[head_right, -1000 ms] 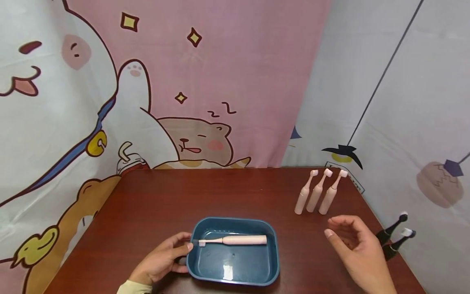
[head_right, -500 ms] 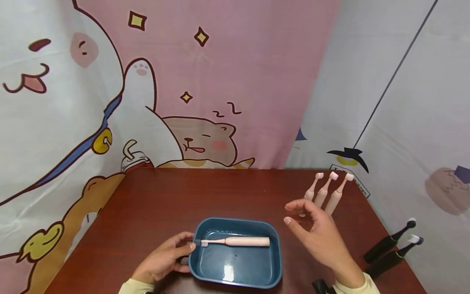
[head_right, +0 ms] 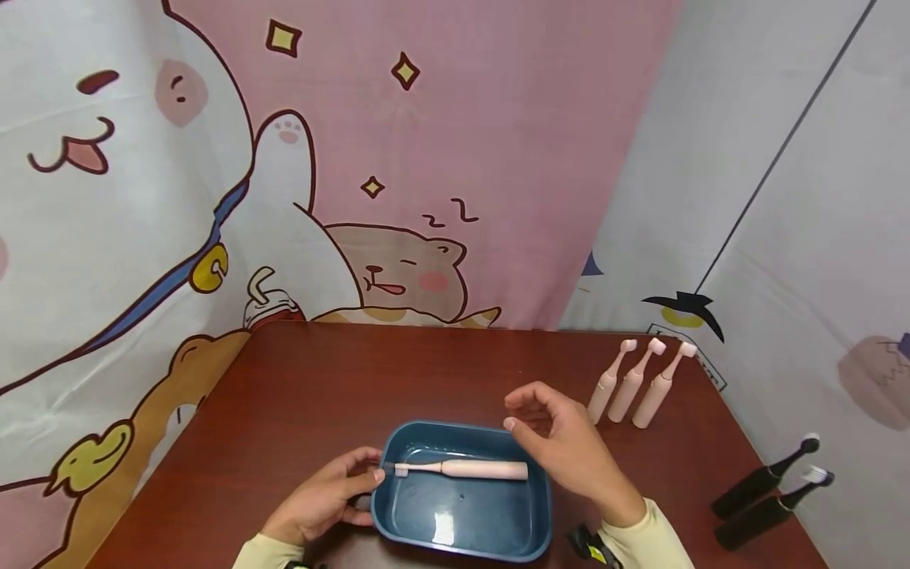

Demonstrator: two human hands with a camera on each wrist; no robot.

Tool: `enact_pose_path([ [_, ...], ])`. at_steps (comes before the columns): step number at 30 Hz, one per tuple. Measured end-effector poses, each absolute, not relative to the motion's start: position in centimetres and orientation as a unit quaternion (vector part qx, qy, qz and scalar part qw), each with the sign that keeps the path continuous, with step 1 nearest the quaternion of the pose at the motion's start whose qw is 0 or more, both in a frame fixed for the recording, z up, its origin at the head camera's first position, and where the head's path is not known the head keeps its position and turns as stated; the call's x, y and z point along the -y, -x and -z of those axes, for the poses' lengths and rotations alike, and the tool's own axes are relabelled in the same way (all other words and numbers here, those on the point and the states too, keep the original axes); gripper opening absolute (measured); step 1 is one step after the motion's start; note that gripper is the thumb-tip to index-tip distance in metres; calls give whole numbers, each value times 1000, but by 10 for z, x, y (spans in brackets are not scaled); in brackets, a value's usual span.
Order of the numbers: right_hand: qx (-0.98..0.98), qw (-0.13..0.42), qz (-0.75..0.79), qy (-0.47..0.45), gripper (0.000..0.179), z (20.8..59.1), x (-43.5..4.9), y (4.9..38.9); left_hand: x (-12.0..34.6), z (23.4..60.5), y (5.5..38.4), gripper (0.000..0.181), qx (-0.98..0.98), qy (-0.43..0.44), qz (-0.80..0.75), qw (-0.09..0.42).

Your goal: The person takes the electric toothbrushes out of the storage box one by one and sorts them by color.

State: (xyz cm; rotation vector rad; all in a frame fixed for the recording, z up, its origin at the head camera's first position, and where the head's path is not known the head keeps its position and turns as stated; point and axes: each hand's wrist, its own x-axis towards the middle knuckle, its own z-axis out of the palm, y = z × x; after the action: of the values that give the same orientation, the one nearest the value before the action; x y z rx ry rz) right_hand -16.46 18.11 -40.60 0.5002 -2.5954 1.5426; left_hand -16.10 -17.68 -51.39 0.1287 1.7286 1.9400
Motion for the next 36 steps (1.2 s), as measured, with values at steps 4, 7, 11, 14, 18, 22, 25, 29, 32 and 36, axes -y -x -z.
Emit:
enact_pose_path([
  [4,859,8,-477,-184,21,411,-177,171,177,515,162,51,-640,-48,-718,271],
  [7,870,-23,-450,-201,22,416,-174,176,178,516,162,51,-641,-46,-716,273],
  [11,869,-61,-436,-227,24,422,-168,182,179,516,161,53,-640,-41,-716,275],
  [14,867,-76,-426,-248,24,427,-164,187,179,516,161,53,-638,-42,-717,278],
  [18,873,-93,-388,-279,26,434,-159,193,177,514,162,52,-641,-44,-714,279],
  [22,884,-114,-332,-310,29,440,-154,199,176,513,162,52,-644,-41,-711,278],
  [25,888,-128,-294,-328,30,442,-151,204,175,513,162,53,-644,-39,-712,277],
  [29,885,-133,-281,-346,28,445,-148,208,175,512,161,53,-645,-38,-711,277],
  [32,883,-138,-279,-352,25,447,-147,210,175,511,161,52,-647,-38,-710,276],
  [36,885,-156,-261,-353,25,449,-147,211,174,510,161,51,-648,-38,-709,276],
])
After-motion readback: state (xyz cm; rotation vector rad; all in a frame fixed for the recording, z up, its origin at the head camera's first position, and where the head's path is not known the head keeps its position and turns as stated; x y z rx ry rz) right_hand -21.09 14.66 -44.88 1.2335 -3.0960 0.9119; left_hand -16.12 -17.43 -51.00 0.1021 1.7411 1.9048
